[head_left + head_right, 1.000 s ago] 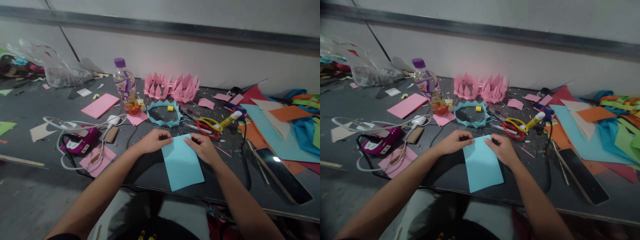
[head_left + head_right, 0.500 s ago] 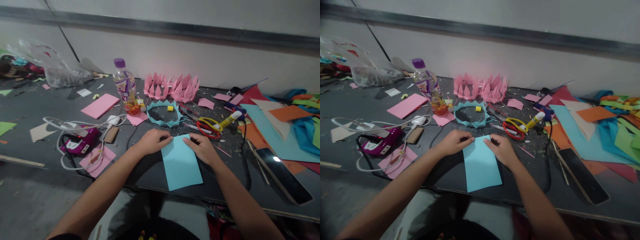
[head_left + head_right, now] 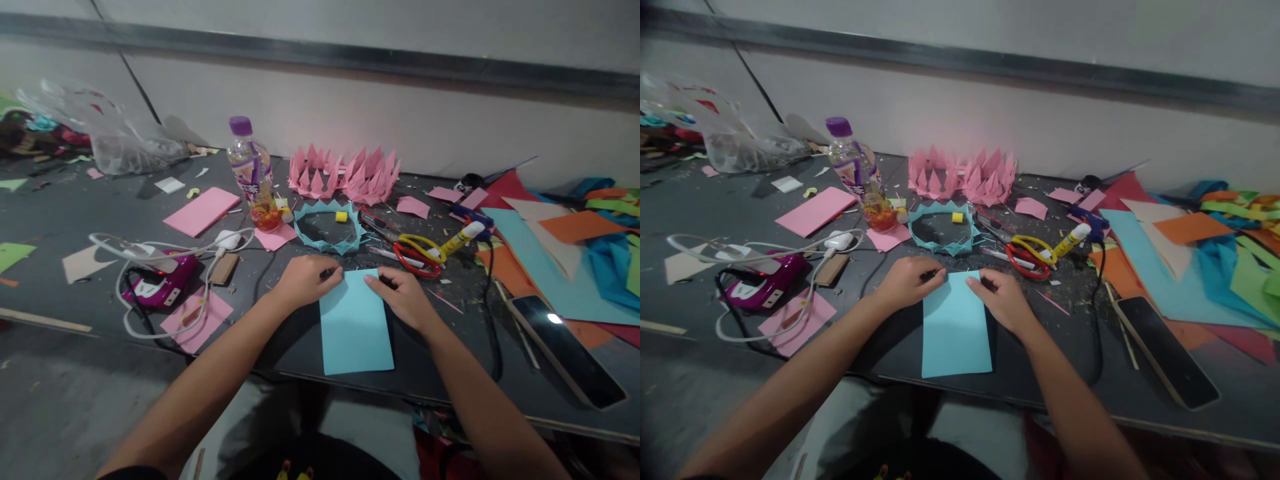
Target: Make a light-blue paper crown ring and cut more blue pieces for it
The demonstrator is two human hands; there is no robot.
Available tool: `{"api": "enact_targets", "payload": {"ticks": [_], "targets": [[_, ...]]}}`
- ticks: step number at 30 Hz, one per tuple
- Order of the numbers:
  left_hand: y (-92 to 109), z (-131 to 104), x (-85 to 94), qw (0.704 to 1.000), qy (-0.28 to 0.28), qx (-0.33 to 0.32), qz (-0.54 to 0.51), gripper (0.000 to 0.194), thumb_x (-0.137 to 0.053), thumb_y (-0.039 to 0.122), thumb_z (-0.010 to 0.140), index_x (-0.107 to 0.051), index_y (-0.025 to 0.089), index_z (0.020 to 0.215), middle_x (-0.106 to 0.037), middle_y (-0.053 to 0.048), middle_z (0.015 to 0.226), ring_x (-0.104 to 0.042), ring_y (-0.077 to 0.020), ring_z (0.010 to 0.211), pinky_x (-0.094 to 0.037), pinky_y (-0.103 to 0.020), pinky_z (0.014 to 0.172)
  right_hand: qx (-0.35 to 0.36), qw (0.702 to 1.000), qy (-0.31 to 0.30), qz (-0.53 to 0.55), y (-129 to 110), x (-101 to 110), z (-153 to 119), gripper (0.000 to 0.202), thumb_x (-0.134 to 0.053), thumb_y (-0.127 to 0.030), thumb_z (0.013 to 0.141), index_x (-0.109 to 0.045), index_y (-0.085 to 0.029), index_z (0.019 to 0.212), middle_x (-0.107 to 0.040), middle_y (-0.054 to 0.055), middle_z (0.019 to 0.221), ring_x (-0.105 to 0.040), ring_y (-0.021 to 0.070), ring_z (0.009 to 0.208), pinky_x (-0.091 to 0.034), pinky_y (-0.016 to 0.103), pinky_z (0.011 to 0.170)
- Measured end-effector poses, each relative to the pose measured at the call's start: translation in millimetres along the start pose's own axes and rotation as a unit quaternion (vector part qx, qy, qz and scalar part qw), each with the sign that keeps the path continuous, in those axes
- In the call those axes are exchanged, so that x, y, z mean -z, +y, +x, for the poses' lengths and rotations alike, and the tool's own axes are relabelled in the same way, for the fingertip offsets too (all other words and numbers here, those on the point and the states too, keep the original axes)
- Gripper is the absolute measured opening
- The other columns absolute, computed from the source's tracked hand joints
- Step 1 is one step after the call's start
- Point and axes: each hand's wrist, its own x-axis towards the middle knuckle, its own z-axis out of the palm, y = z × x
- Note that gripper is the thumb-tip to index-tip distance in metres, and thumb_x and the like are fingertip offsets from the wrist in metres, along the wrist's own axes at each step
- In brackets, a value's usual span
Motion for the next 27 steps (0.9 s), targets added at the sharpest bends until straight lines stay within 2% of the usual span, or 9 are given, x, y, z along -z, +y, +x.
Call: {"api": "enact_targets", "payload": {"ticks": [7, 12, 16, 21, 27], "targets": [[-2.5, 1.1, -2.2, 0.988, 0.077, 0.067, -0.12, 0.024, -0.052, 0.029, 0.08, -0.069, 0.015, 0.07, -0.065, -0.001, 0.062, -0.051, -0.0099, 0.053, -0.035, -0.02, 0.052, -0.004, 1.0, 0.012, -0.006, -3.0, 0.4, 0.3, 0.034, -0.056, -0.049, 0.072, -0.05, -0.018, 0.059, -0.038, -0.004, 0.054, -0.034, 0.0098, 0.052, -0.027, 0.024, 0.048], [-0.7, 1.2, -1.5, 0.977, 0.089, 0.063, -0.181, 0.021, -0.056, 0.03, 0.077, -0.071, 0.014, 0.076, -0.068, -0.003, 0.068, -0.052, -0.0099, 0.055, -0.038, -0.02, 0.052, -0.013, 1.0, 0.015, 0.001, -4.3, 0.2, 0.0, 0.034, -0.056, -0.05, 0.071, -0.052, -0.017, 0.06, -0.04, -0.003, 0.056, -0.036, 0.0101, 0.053, -0.029, 0.024, 0.049], [1.5, 0.8, 0.7, 0.979, 0.051, 0.071, -0.185, 0.026, -0.049, 0.032, 0.082, -0.069, 0.014, 0.08, -0.067, -0.002, 0.069, -0.053, -0.0104, 0.057, -0.038, -0.02, 0.053, -0.019, 1.0, 0.018, 0.006, -4.0, 0.2, -0.1, 0.035, -0.057, -0.05, 0.07, -0.053, -0.017, 0.06, -0.04, -0.003, 0.055, -0.035, 0.01, 0.052, -0.028, 0.024, 0.047], [2.8, 2.7, -1.4, 0.959, -0.023, 0.071, -0.275, 0.023, -0.064, 0.037, 0.073, -0.066, 0.014, 0.078, -0.062, 0.0, 0.067, -0.052, -0.0103, 0.061, -0.039, -0.02, 0.055, -0.027, 0.999, 0.019, 0.017, -0.2, 0.8, 0.4, 0.034, -0.057, -0.049, 0.071, -0.058, -0.016, 0.066, -0.044, -0.002, 0.057, -0.038, 0.0105, 0.054, -0.029, 0.024, 0.048], [0.5, 4.4, -3.9, 0.937, -0.032, 0.085, -0.337, 0.022, -0.058, 0.033, 0.077, -0.064, 0.013, 0.071, -0.055, 0.002, 0.061, -0.044, -0.0084, 0.056, -0.034, -0.021, 0.053, -0.014, 1.0, 0.024, 0.007, 3.1, 2.5, 0.8, 0.032, -0.058, -0.047, 0.073, -0.057, -0.015, 0.068, -0.042, -0.003, 0.058, -0.036, 0.0101, 0.055, -0.028, 0.024, 0.05]]}}
